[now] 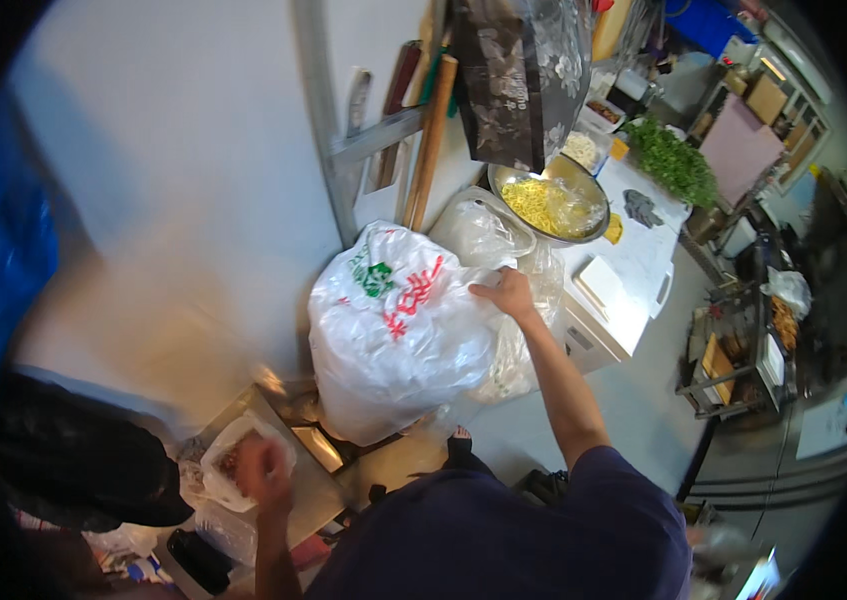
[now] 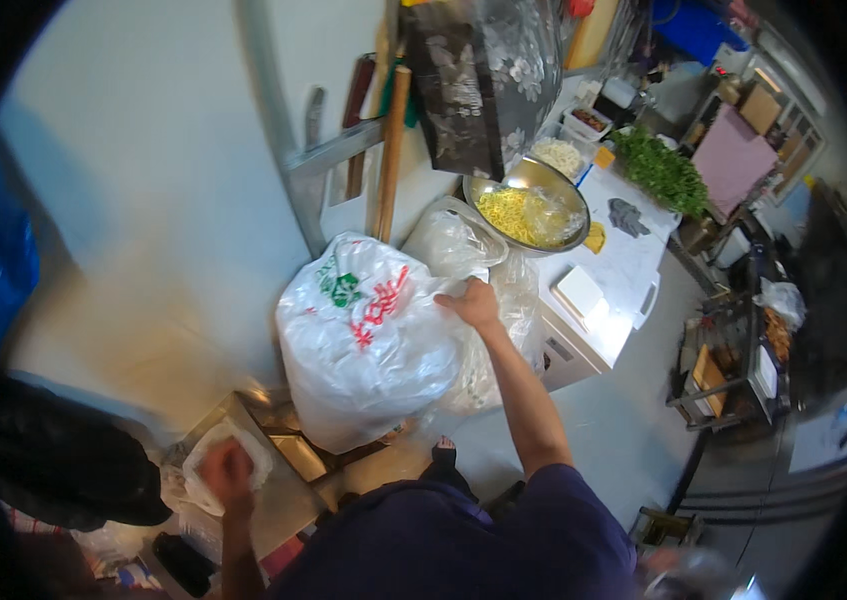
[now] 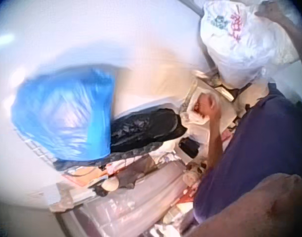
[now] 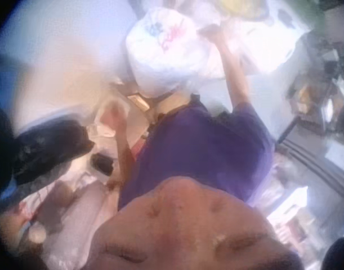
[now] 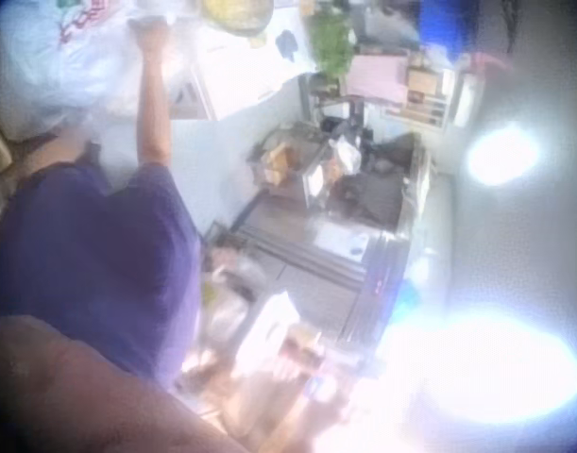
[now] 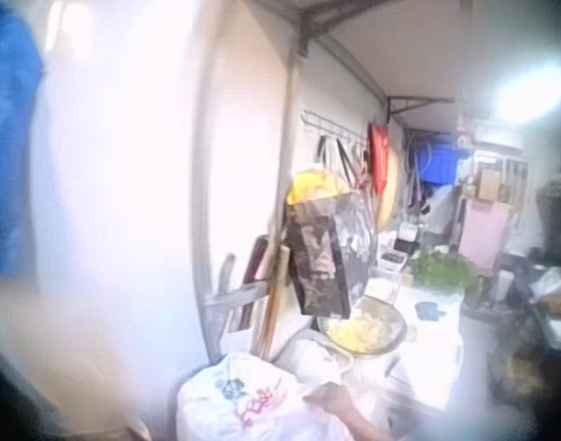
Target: The person retrieves cooked meat from a tray and places it into a refrigerated display case. They then pick up a receipt, select various ingredients from the fridge, and assemble them into a black container. Finally, they add more meat and other items to the container on the counter.
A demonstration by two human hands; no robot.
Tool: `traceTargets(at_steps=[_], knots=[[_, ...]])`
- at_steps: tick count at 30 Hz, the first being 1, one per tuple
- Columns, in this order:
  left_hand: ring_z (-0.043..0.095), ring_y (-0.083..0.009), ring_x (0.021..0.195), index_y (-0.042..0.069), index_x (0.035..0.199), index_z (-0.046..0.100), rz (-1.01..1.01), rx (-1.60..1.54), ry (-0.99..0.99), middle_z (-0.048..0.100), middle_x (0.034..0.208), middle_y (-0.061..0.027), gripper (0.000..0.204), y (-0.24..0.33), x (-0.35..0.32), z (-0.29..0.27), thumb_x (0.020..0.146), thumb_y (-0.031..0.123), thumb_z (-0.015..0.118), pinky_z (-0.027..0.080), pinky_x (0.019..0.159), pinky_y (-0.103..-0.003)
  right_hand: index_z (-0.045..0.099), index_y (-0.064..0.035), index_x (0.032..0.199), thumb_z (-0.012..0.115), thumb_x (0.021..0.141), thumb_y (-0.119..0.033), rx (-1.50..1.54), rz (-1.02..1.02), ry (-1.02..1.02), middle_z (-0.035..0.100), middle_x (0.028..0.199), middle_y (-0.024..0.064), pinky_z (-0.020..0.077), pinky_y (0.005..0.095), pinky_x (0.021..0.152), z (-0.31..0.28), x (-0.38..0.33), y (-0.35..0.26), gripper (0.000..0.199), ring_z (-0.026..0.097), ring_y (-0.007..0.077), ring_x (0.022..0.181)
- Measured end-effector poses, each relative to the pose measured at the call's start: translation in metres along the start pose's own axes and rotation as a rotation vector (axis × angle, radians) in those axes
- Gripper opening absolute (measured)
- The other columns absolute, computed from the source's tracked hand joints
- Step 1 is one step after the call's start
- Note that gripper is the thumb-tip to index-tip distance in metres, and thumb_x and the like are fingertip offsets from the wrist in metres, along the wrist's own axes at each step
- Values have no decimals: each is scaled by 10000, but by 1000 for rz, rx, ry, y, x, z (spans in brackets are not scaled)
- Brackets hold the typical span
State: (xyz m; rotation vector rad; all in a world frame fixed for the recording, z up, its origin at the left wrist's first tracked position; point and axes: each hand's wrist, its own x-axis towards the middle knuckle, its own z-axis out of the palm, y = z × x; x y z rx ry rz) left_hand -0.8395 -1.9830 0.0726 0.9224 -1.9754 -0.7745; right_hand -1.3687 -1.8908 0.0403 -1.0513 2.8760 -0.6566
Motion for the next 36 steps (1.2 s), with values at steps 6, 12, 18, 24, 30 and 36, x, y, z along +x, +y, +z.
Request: traceTargets(at_steps=[6,12,18,24,30,36], knots=[[525,-392,1167,76,1423,358,167,77,-380,391,1400,-251,853,153,137,229,726,233,825,461,965,-430,617,47,1087,698,838,-120,1117,19,-286,661,660,113,516,298,588,-38,19,-65,311,633,140,617],[645,-245,746,7,1047,644,-39,-21,-86,665,854,-154,288,131,208,262,765,32,700,518,707,-345,550,26,1225,706,853,-97,1206,-280,-103,692,801,102,525,273,635,-98,39,-54,422,658,147,697],[611,-155,664,-18,855,679,124,-33,23,668,729,-113,189,182,270,204,714,-96,579,497,650,-276,379,-19,1416,665,894,-104,905,-447,-447,617,1166,140,519,301,810,-97,14,-39,601,617,172,1021],[626,-412,876,53,965,704,284,485,-4,681,871,-211,308,192,296,274,660,71,664,499,770,-486,235,11,1469,626,899,-110,1223,-592,-646,494,1343,198,423,367,1004,-112,34,-64,702,534,263,1154],[453,-449,1245,110,1419,389,-176,645,579,400,1394,-286,799,315,132,278,718,135,772,393,1038,-490,293,63,1420,653,809,-117,1071,-751,-584,527,1272,307,426,437,982,-56,71,-8,732,555,401,1145],[458,-398,1248,99,1416,394,-601,640,733,389,1385,-241,663,330,-37,374,843,213,709,428,1031,-437,264,31,1458,660,838,-121,1022,-801,-609,509,1307,295,445,426,954,-56,66,26,751,560,401,1139]])
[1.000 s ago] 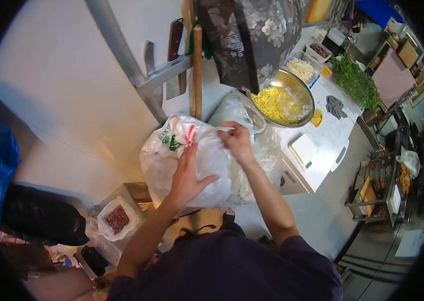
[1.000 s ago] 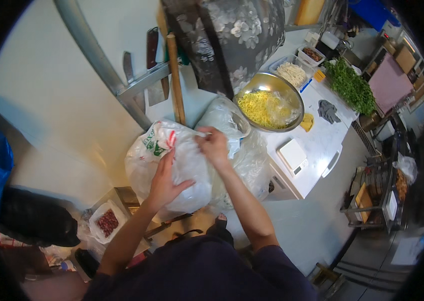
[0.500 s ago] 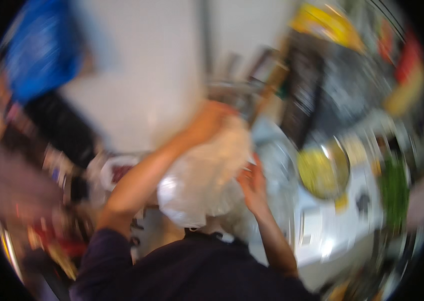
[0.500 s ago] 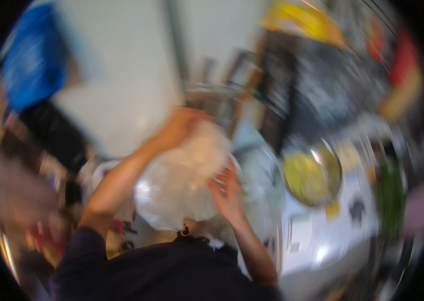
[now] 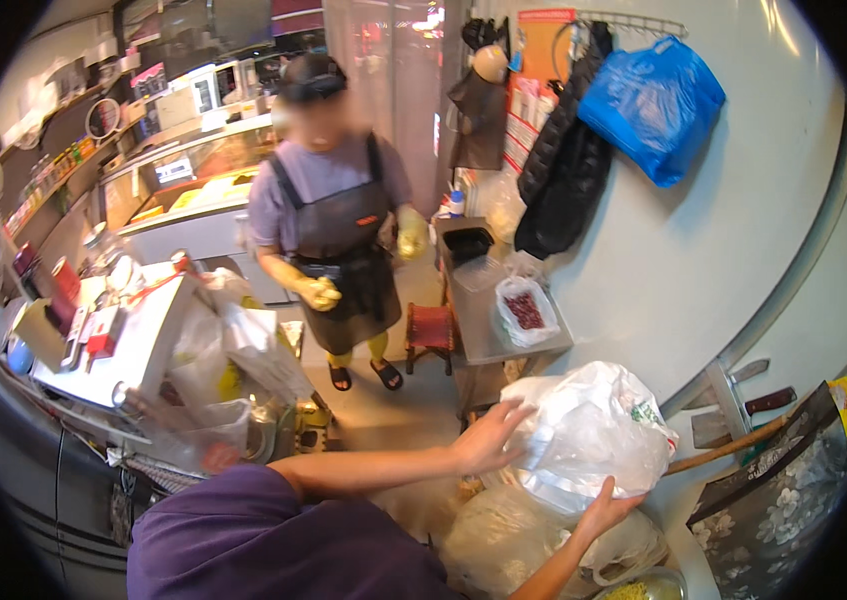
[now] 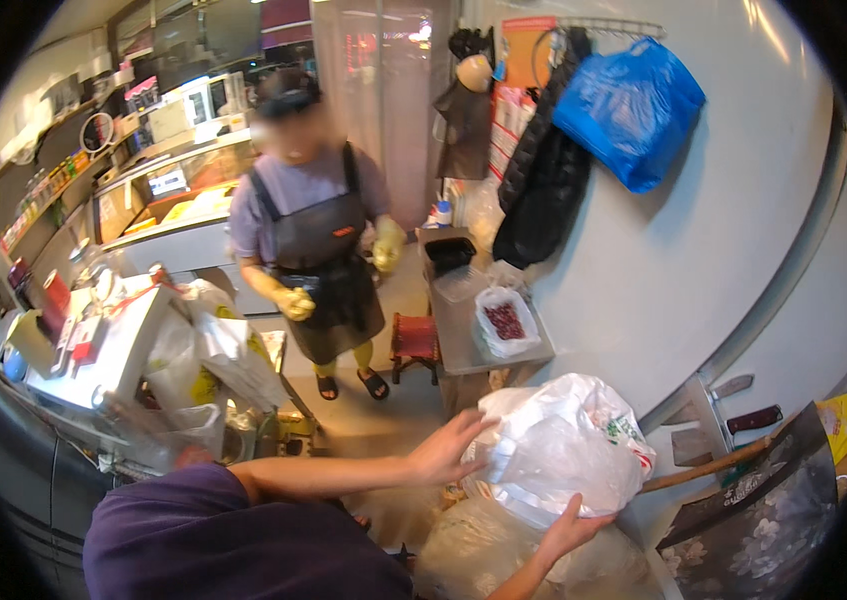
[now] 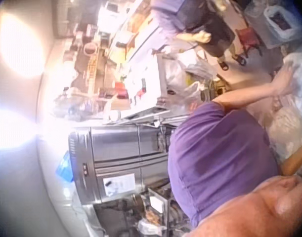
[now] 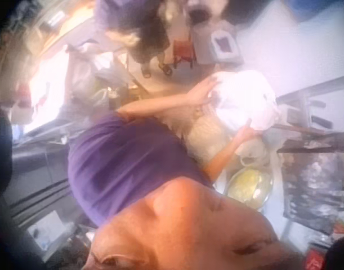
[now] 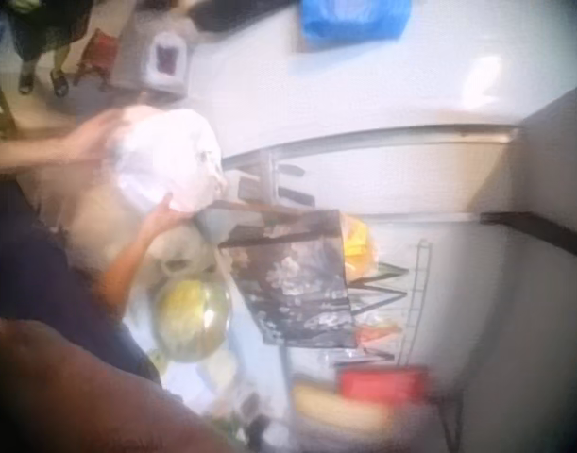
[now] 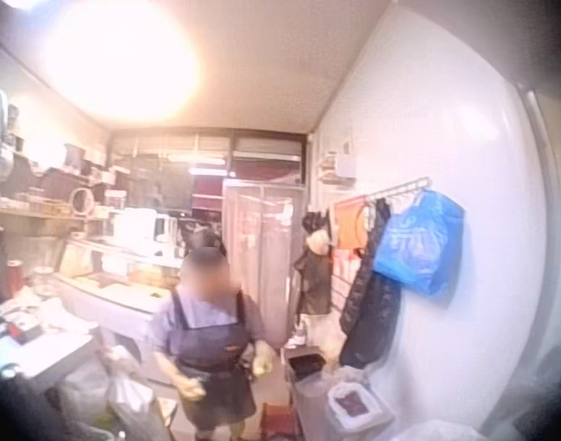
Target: The person retrieves cooked meat from a tray and places it into a refrigerated display case. They then pick up a receipt, select various ingredients from the fridge, and assemble them into a black container. Finally, they add more meat and other items to the container on the counter.
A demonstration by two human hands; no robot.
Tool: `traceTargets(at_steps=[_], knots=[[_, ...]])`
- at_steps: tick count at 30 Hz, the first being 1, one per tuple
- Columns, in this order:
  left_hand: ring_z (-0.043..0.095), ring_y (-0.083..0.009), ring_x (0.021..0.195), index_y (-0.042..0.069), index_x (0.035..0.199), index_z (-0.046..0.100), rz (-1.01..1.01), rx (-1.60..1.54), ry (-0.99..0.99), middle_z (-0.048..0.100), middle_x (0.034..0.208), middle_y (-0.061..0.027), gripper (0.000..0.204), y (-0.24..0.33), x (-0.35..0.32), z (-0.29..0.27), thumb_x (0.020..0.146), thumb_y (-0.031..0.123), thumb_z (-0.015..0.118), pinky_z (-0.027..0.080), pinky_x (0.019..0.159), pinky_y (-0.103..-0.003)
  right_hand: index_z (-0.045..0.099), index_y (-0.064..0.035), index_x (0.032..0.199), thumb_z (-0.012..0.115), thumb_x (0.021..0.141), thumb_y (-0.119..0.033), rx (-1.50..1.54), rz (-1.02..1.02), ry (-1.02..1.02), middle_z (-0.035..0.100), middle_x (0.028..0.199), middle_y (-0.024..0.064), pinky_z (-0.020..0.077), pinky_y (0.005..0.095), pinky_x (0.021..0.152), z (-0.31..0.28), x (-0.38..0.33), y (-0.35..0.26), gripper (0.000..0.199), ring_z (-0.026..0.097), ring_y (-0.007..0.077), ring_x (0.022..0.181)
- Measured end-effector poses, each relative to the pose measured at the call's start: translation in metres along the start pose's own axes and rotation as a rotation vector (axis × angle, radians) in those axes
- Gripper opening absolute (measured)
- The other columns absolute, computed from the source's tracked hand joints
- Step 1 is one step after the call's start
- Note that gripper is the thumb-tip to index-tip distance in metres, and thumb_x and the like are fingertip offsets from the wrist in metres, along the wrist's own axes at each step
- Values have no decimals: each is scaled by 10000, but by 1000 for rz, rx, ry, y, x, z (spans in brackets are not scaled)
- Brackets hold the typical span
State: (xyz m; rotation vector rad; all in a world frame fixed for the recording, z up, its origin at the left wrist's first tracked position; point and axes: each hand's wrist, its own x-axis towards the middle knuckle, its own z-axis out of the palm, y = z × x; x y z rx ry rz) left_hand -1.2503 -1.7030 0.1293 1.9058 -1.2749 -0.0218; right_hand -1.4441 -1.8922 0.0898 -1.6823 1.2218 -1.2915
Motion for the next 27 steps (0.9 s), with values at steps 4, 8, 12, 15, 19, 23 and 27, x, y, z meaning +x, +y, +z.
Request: traceTargets(at_steps=[4,8,12,15,19,23,27], knots=[[582,-366,1086,94,1335,474,-73,3,-307,444,1344,-179,494,-18,-99,-46,887,222,639,503,912,-439,204,-6,1502,666,864,-144,142,3,-50,420,1391,295,488,419,898,-8,-24,21,799,593,398,1082],[598,-369,1025,85,1290,502,-109,-67,-332,521,1245,-142,447,-26,-178,-101,887,225,635,507,877,-452,211,-13,1506,668,870,-137,-66,-1,-71,385,1422,247,503,409,867,-18,-100,4,793,559,324,1139],[612,-372,1020,66,1221,562,-207,-178,-235,608,1161,-165,384,-41,-242,-132,877,216,645,504,887,-448,317,-4,1443,678,832,-54,5,-101,-152,402,1372,205,525,381,814,-32,-233,-27,711,523,317,1144],[642,-354,909,55,1201,572,-144,-212,-216,617,1075,-158,373,-47,-305,-129,871,206,660,528,800,-426,405,3,1360,696,798,-20,-132,-22,-451,442,1295,187,539,373,771,-62,-314,-8,634,553,313,1075],[647,-345,891,53,1209,575,-65,-285,-366,626,1077,-169,376,-22,-371,-146,863,184,647,525,779,-429,506,12,1246,726,772,-38,-230,-109,-631,481,1224,162,550,370,734,-87,-391,-31,526,603,276,959],[646,-344,899,48,1205,583,-122,-182,-504,628,1079,-168,371,-17,-435,-178,867,193,626,520,788,-435,585,10,1153,746,763,-65,-126,11,-716,487,1228,159,552,354,749,-119,-460,-49,429,629,283,909],[632,-352,993,33,1213,597,-178,-58,-411,623,1142,-193,372,-27,-529,-183,884,204,618,519,848,-425,599,13,1131,744,785,-97,-206,-201,-796,582,1124,153,554,362,762,-153,-538,-21,391,644,272,941]])
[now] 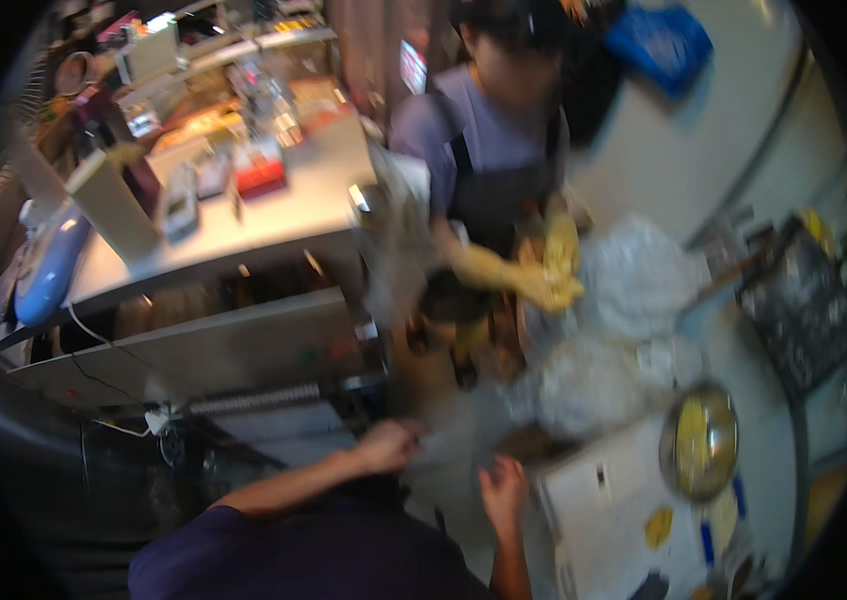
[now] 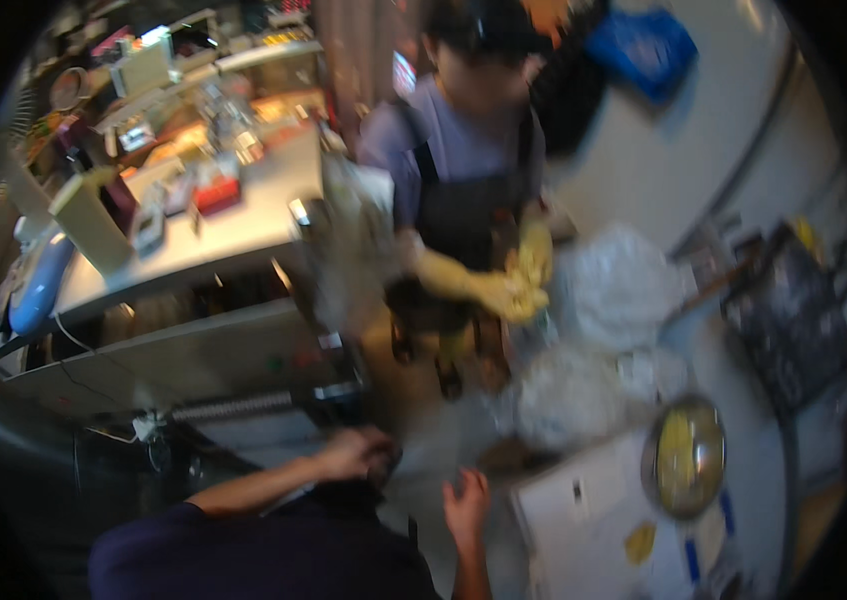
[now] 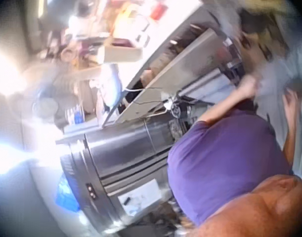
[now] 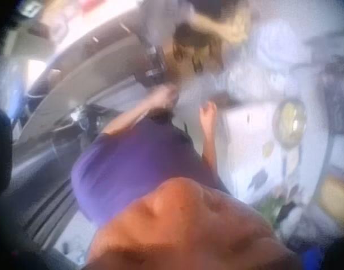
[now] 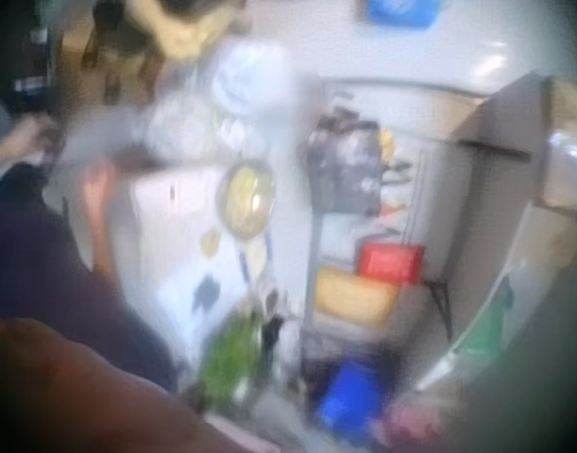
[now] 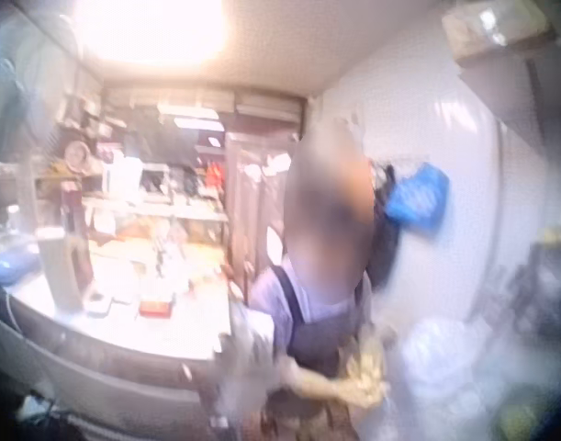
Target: The person retrieves cooked meat from a tray and places it into a refrigerated display case. They then pick up a receipt, select various ingredients from the fridge, and assemble them into a black container. Finally, they add more meat and other items to the container on the counter.
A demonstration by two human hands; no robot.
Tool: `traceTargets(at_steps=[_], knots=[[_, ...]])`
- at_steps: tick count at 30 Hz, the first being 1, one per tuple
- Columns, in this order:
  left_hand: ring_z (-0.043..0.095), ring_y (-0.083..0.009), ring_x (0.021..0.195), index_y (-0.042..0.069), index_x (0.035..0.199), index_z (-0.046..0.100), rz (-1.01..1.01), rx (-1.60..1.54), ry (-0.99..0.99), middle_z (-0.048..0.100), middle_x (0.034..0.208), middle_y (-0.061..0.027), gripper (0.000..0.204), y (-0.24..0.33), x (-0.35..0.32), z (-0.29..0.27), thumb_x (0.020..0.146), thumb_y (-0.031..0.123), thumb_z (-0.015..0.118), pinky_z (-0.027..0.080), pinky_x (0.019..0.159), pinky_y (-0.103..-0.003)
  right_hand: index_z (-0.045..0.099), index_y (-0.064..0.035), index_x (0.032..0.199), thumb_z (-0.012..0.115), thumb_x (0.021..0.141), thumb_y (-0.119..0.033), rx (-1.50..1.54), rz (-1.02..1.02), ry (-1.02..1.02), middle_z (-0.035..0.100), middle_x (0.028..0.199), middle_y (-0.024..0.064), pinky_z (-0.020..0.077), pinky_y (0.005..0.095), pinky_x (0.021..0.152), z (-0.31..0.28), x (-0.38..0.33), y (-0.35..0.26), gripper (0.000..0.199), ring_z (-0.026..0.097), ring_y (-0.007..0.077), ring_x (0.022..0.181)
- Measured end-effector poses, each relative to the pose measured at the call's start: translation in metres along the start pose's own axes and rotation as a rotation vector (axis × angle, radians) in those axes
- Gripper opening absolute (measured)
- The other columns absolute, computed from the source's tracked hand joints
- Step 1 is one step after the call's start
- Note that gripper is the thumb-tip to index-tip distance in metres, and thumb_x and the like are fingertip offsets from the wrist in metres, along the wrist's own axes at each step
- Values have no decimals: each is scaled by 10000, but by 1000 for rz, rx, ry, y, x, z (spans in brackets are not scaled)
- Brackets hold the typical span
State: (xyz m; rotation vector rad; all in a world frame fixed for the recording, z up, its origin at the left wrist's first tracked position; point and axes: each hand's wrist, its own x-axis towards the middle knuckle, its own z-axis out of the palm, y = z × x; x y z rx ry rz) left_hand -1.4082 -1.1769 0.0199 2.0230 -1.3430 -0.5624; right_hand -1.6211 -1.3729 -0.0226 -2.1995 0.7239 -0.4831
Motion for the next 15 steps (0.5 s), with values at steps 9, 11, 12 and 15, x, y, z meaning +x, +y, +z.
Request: traceTargets(at_steps=[9,11,12,15], knots=[[640,-376,956,47,1169,614,-249,0,-13,658,1077,-185,357,14,-121,-17,844,188,661,521,824,-431,628,27,1067,717,805,-158,23,257,-102,640,985,193,528,417,712,15,-164,-25,333,667,329,811],[641,-377,950,47,1166,614,-232,11,-45,659,1073,-184,359,7,-125,-19,842,193,665,521,820,-433,631,28,1061,713,799,-170,-20,270,-125,644,972,200,521,439,726,19,-179,-29,339,661,348,811],[641,-378,947,47,1164,613,-199,18,-55,659,1071,-184,360,3,-119,-21,840,195,666,521,818,-434,631,26,1061,712,797,-168,-37,268,-114,643,969,205,520,442,727,19,-182,-30,337,658,353,811],[635,-380,953,62,1176,612,-130,8,-100,654,1081,-177,360,-3,-103,-29,854,215,662,515,818,-440,636,24,1059,722,807,-173,-115,247,-63,645,947,199,535,405,693,26,-176,-38,331,673,319,793]])
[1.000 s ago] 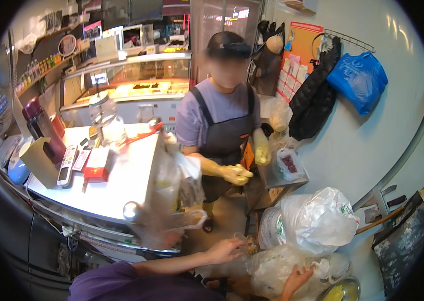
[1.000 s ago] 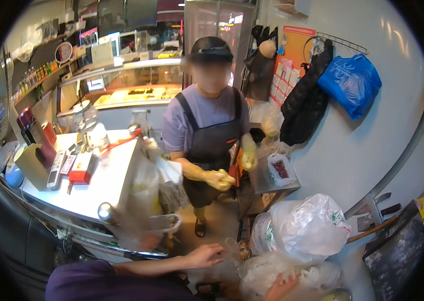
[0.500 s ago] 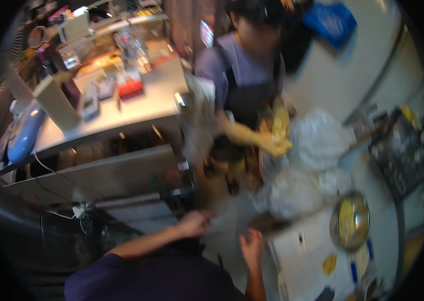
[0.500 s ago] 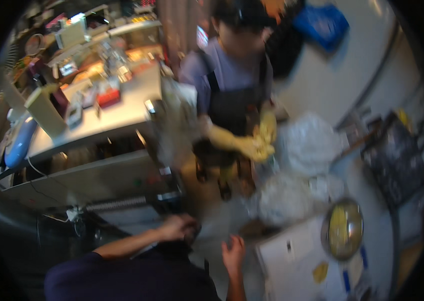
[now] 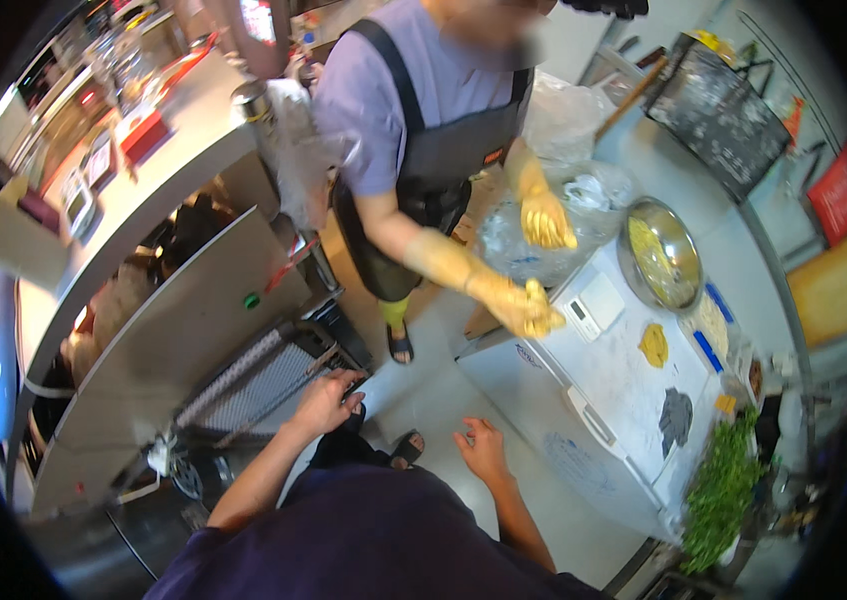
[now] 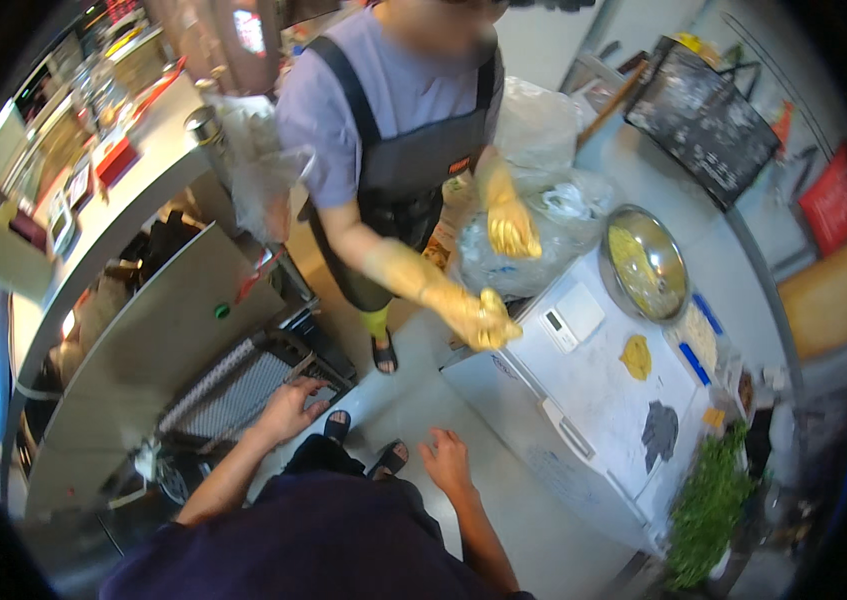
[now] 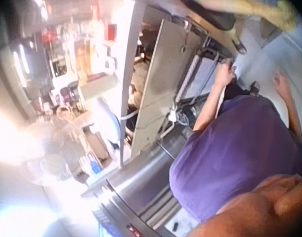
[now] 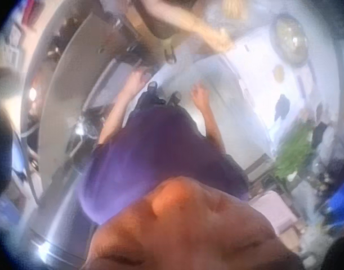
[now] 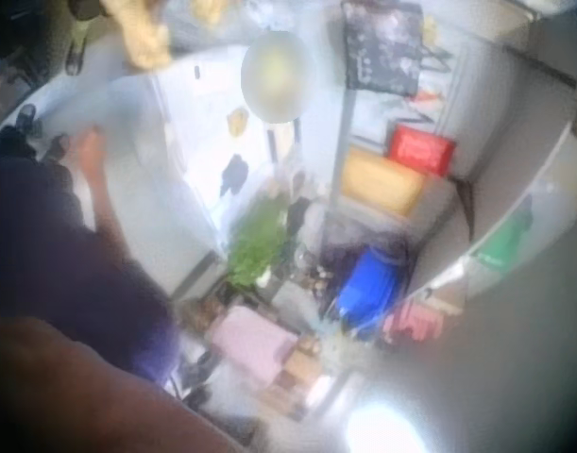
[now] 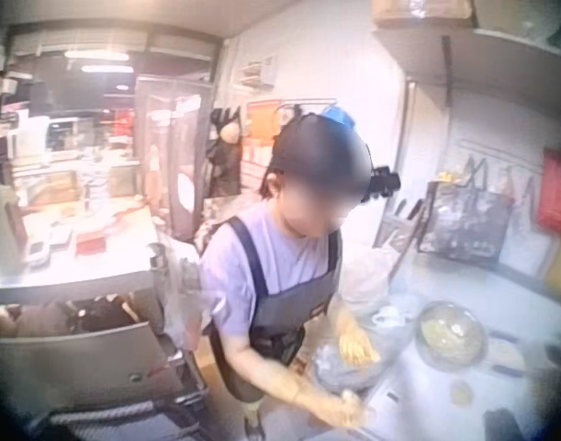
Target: The person retrieves cooked meat from a tray and places it into a refrigerated display case. They then pick up a receipt, select various ingredients from the fridge, and assemble them into a black container. Finally, they add more meat and other items to the container on the counter.
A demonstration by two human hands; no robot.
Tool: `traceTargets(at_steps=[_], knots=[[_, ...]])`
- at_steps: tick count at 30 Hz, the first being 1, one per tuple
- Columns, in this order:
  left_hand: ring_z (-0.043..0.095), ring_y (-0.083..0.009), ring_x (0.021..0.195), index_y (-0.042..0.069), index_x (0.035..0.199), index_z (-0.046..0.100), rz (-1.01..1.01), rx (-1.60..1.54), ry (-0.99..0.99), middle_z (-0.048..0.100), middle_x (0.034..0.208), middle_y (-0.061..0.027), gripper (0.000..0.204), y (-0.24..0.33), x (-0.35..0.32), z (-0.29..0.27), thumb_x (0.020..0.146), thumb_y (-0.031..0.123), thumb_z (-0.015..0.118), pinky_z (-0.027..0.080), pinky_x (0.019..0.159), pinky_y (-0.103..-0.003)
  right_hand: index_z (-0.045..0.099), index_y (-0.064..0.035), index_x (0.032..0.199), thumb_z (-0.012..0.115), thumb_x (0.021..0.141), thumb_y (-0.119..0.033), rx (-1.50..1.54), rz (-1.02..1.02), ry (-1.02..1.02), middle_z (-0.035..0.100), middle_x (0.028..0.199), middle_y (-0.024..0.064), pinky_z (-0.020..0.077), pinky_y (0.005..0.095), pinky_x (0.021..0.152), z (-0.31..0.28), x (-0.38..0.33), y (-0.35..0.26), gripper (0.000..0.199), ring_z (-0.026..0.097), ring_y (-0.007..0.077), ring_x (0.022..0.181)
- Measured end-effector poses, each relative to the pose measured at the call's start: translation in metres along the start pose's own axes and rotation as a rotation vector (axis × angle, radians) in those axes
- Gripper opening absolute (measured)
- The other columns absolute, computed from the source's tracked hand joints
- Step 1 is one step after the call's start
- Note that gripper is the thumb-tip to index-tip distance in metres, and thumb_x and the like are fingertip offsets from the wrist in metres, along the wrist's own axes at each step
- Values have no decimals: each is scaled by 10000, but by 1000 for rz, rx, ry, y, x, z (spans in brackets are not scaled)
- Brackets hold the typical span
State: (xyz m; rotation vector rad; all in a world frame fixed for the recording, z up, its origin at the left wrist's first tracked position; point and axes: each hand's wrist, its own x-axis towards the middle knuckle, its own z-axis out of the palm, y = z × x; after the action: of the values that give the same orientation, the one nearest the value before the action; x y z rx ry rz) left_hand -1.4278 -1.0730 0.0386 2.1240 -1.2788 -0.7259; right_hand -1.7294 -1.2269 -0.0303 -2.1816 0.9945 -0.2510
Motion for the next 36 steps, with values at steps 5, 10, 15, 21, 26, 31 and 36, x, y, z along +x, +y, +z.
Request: traceTargets(at_steps=[5,10,15,21,26,31,36], knots=[[659,-362,894,43,1093,666,86,-23,-61,662,1034,-204,265,-44,21,-19,845,129,626,524,795,-434,648,1,1067,709,831,-237,-142,48,-41,663,957,205,547,392,697,30,-15,-21,340,688,306,803],[656,-373,923,72,1078,679,34,137,-275,673,1018,-198,283,-102,40,-9,820,171,619,521,815,-464,666,-4,1045,722,815,-303,-56,301,-77,699,948,178,553,383,735,66,-86,-13,381,703,287,797],[653,-380,955,45,1060,690,199,186,-535,689,974,-200,362,-152,79,47,759,248,687,516,846,-466,706,-44,1030,700,794,-433,-90,813,-203,723,972,133,546,389,771,145,-226,74,455,706,255,856],[629,-411,992,20,1033,681,96,192,-410,659,1026,-248,276,-103,117,39,814,158,584,497,907,-477,702,-42,1041,636,870,-423,285,1236,-196,702,1004,167,516,370,835,149,-231,15,422,666,276,957],[628,-402,845,10,958,664,121,-177,-86,651,900,-221,261,-56,180,55,805,221,663,505,775,-442,691,-34,1067,639,881,-408,389,1184,23,700,995,156,511,351,829,174,-191,42,421,659,245,946],[628,-314,882,-36,1102,621,125,-345,183,631,941,-189,509,4,307,70,773,328,754,496,782,-408,680,-25,1092,642,891,-393,471,1167,80,698,987,145,506,333,822,182,-141,48,421,652,214,936],[482,-375,1180,-49,1389,375,203,-312,374,462,1291,-257,912,129,453,51,729,420,795,403,998,-450,669,-16,1117,645,902,-377,494,1097,199,697,978,134,501,315,815,143,-56,61,421,645,183,926]])
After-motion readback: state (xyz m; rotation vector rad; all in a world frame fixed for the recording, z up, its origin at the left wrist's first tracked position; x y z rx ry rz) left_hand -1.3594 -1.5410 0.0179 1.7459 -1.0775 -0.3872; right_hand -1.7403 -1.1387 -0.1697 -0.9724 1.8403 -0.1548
